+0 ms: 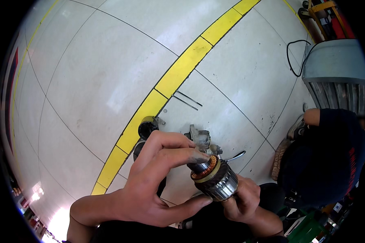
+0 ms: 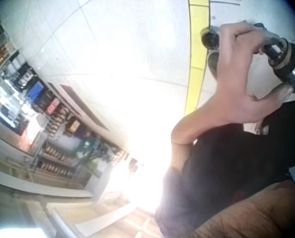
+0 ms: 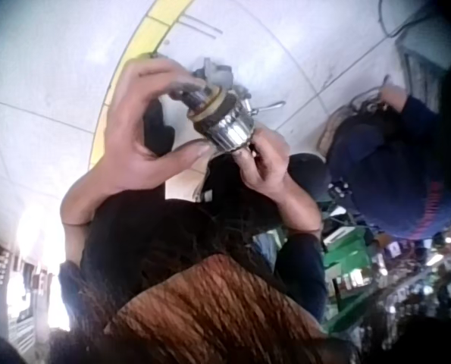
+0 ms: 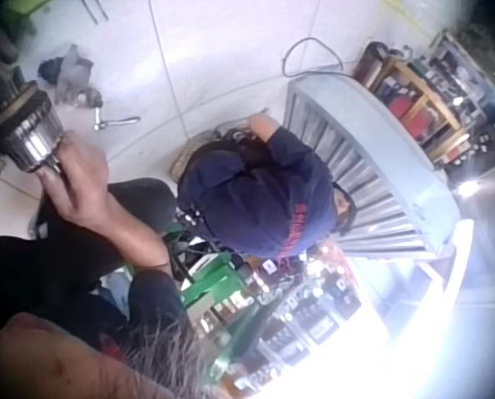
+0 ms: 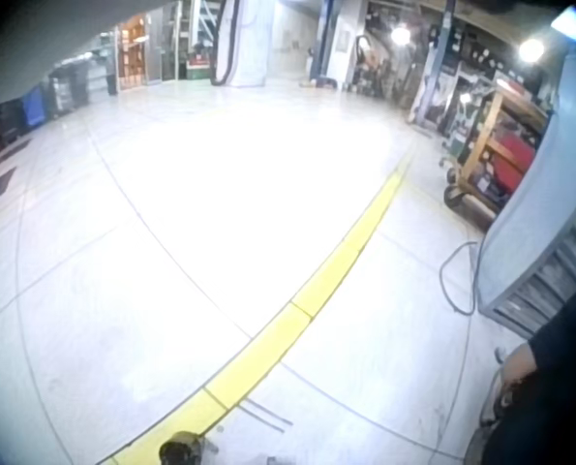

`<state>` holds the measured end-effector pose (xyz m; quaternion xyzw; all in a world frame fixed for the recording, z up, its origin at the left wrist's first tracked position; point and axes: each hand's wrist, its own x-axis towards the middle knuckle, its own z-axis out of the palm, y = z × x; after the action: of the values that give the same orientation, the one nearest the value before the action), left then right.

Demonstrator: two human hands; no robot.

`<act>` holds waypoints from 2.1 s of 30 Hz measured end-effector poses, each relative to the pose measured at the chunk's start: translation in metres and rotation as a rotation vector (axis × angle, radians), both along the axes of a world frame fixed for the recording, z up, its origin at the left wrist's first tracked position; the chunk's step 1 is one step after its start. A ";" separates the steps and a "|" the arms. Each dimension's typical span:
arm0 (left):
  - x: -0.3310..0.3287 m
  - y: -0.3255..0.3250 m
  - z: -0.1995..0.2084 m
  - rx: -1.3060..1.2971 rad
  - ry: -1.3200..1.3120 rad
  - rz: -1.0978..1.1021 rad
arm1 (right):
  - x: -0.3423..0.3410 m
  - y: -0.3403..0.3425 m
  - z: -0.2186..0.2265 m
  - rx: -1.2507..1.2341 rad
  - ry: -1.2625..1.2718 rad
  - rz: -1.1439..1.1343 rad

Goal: The person sits on the floor and assembles mechanical parts by hand. They insert a cylindrical component into a housing, then attach a larger metal casing, rotating and adjusting the pieces to fit them together.

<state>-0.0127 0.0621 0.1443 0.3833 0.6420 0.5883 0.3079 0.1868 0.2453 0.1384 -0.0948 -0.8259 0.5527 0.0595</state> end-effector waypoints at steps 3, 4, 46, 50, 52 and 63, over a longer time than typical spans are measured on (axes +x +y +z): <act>0.002 -0.001 -0.002 -0.012 -0.019 -0.007 | -0.003 0.000 0.000 0.089 0.031 0.009; 0.004 -0.002 -0.003 -0.015 -0.024 -0.004 | -0.003 0.000 0.001 0.122 0.033 0.014; 0.005 0.004 -0.006 -0.078 0.064 0.007 | -0.004 0.001 -0.003 0.444 0.069 0.082; 0.005 0.005 -0.008 -0.069 0.044 0.025 | -0.004 0.002 -0.004 0.418 0.055 0.077; 0.003 0.003 -0.007 -0.122 0.045 -0.012 | -0.005 0.002 -0.004 0.400 0.050 0.076; -0.043 -0.020 -0.048 -0.506 -0.170 0.227 | -0.009 0.011 -0.042 -0.114 -0.449 -0.276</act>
<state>-0.0558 0.0422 0.0962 0.1691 0.7790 0.4704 0.3786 0.1781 0.2561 0.0966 -0.3300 -0.7653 0.5499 -0.0557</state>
